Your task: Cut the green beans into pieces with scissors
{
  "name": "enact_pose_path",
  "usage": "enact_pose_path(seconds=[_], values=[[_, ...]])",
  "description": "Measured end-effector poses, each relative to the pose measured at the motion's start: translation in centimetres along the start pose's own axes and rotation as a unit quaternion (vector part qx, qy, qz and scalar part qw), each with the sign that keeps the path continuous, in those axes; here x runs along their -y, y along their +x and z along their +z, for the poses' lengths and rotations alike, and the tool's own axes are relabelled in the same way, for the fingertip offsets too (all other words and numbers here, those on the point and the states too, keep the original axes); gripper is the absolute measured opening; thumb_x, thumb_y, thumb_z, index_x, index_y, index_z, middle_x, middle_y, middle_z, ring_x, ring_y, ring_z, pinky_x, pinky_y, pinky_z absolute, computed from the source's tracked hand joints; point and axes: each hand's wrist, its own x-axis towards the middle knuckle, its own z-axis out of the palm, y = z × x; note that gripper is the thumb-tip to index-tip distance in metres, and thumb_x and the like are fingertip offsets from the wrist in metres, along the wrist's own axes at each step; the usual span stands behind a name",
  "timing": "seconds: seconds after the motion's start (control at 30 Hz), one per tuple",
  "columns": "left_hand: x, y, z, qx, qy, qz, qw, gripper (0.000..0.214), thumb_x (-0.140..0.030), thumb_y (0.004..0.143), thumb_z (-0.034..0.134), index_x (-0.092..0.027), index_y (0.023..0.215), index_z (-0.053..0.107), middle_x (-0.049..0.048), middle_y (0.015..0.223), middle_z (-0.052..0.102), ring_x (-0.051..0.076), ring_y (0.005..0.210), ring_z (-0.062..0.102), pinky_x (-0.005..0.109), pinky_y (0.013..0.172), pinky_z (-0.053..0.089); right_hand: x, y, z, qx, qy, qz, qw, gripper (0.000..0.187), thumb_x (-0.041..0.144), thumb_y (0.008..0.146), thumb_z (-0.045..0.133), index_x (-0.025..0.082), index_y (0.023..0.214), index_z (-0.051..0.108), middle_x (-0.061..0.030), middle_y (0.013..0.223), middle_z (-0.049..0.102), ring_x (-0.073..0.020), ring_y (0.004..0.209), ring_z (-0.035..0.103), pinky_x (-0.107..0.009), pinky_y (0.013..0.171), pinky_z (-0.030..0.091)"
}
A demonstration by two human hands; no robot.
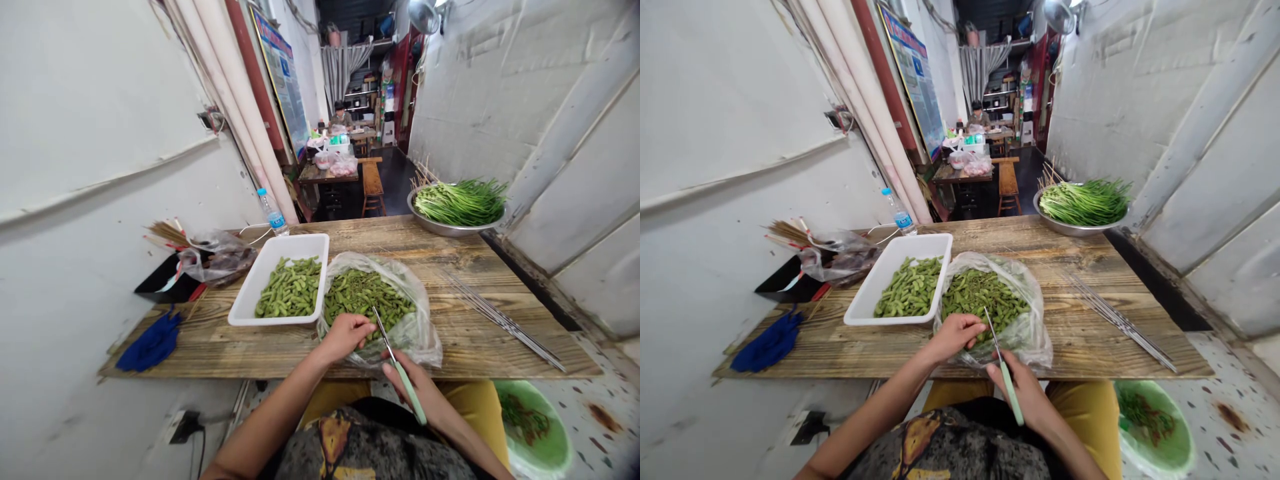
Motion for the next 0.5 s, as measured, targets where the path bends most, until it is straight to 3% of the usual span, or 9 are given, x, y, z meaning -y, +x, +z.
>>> enact_pose_path(seconds=[0.2,0.37,0.43,0.5], values=[[-0.7,-0.4,-0.5,0.055,0.107,0.07,0.99,0.039,-0.04,0.081,0.046,-0.015,0.051,0.047,-0.0049,0.05,0.033,0.008,0.052,0.031,0.022,0.051,0.022,0.1,-0.1,-0.3,0.007,0.023,0.009,1.0,0.041,0.056,0.077,0.054,0.019,0.096,0.058,0.0063,0.049,0.042,-0.0101,0.042,0.038,-0.021,0.041,0.033],[-0.9,-0.6,-0.7,0.058,0.122,0.066,0.989,0.034,-0.038,0.083,0.044,-0.014,0.07,0.065,-0.0034,0.054,0.046,0.01,0.054,0.038,0.021,0.053,0.028,-1.0,0.4,-0.2,0.008,0.057,0.035,0.998,0.039,0.057,0.072,0.059,0.019,0.082,0.058,0.0079,0.044,0.037,-0.0077,0.037,0.034,-0.02,0.036,0.03],[-0.9,-0.6,-2.0,-0.026,0.125,0.075,0.989,0.032,-0.038,0.083,0.045,-0.016,0.077,0.068,-0.0013,0.061,0.055,0.012,0.059,0.046,0.022,0.058,0.035,-1.5,0.5,-0.1,0.002,0.083,0.051,0.995,0.041,0.059,0.073,0.056,0.02,0.087,0.056,0.0089,0.045,0.035,-0.0078,0.035,0.033,-0.02,0.034,0.03],[-1.1,-0.6,-4.4,-0.195,0.161,0.104,0.962,0.028,-0.037,0.082,0.047,-0.018,0.081,0.068,0.0021,0.073,0.062,0.015,0.069,0.053,0.025,0.068,0.04,-1.8,0.6,0.0,-0.009,0.107,0.051,0.993,0.044,0.06,0.077,0.051,0.02,0.097,0.052,0.0085,0.048,0.037,-0.0094,0.038,0.038,-0.021,0.036,0.034]])
